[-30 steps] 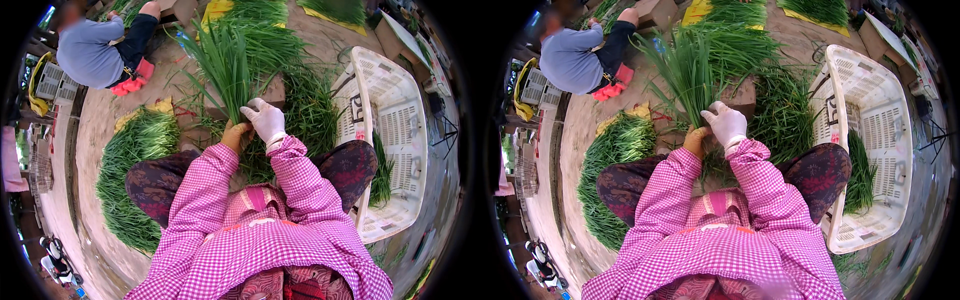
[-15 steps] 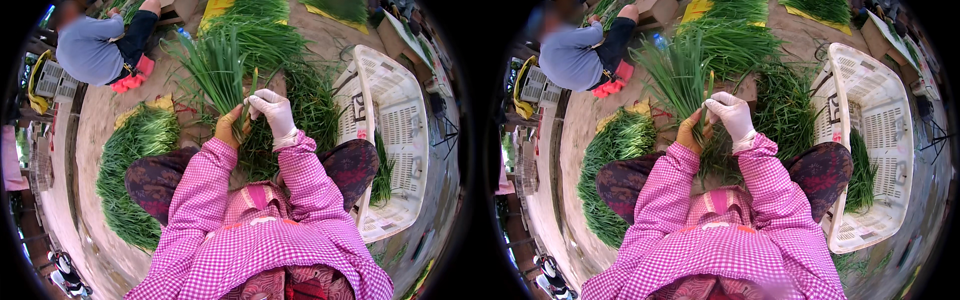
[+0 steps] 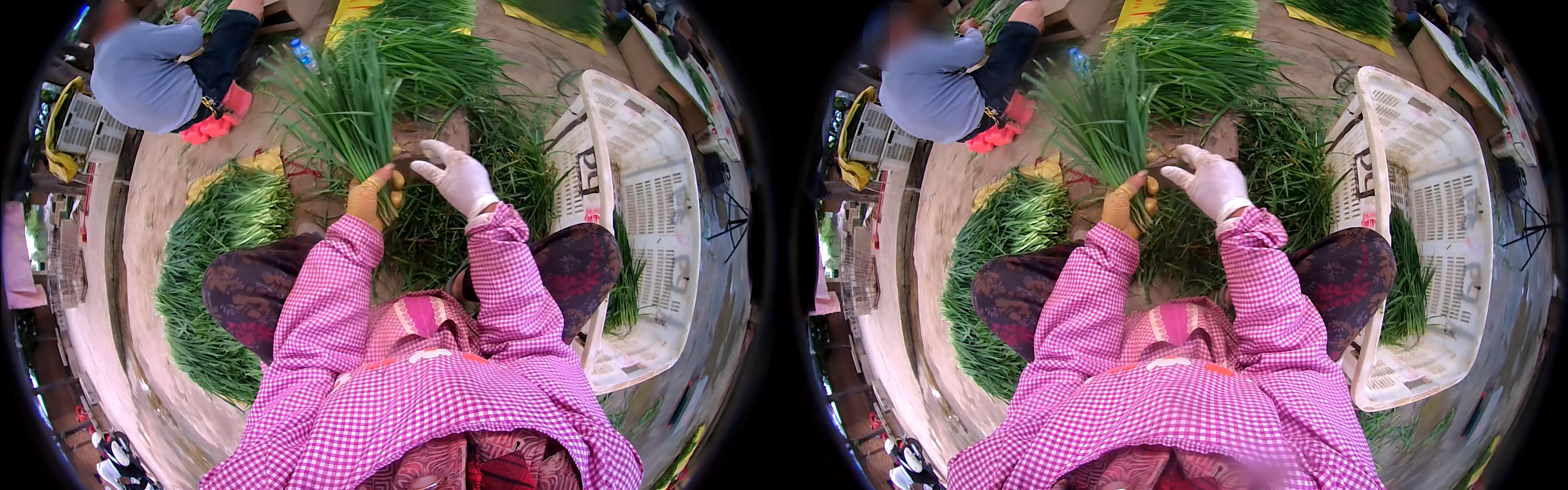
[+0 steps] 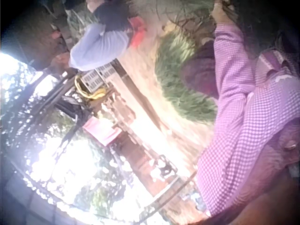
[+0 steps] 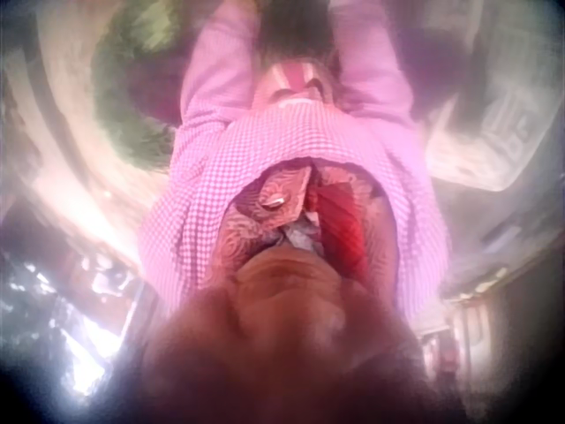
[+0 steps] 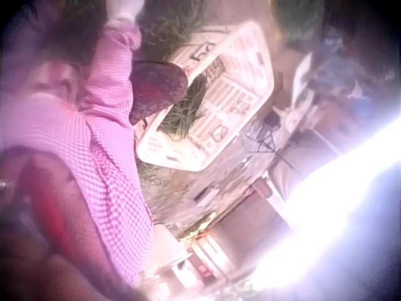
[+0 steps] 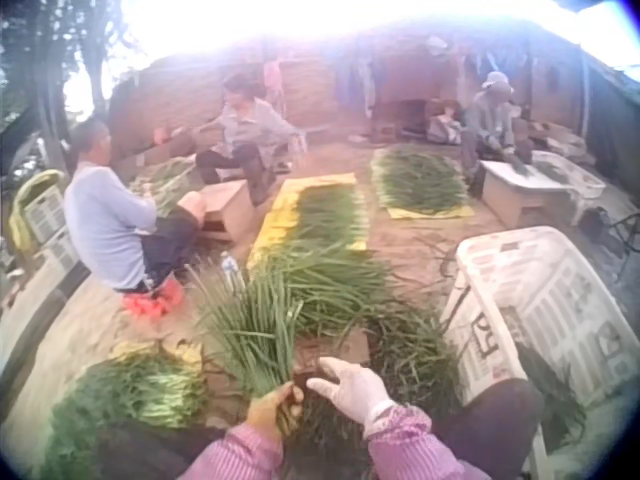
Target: The person cleans green onions by hand, peeling away the outer layers and placing the stalks into a bundle.
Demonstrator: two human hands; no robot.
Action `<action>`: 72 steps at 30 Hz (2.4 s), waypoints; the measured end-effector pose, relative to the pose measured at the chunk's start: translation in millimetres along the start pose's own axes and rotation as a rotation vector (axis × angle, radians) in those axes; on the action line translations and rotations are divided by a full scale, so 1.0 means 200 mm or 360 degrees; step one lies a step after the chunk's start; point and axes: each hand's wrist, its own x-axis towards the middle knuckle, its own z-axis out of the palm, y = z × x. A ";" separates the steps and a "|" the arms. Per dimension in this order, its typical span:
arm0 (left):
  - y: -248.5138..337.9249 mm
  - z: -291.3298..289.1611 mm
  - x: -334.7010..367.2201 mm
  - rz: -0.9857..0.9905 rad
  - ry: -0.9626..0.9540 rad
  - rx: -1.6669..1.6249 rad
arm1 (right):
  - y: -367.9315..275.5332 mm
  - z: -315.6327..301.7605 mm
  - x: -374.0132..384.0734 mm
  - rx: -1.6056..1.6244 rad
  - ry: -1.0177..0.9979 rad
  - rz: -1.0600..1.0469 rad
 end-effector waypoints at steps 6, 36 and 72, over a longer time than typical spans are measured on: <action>-0.04 0.06 -0.08 0.0024 -0.0239 0.0361 | -0.07 0.12 0.00 0.0713 -0.0010 0.0272; -0.11 0.02 -0.03 -0.0085 -0.0255 0.0226 | -0.06 0.09 -0.01 0.0527 0.0294 0.0082; -0.08 0.05 -0.05 -0.0041 -0.0287 -0.0005 | -0.05 0.05 0.02 0.1663 0.0531 0.0080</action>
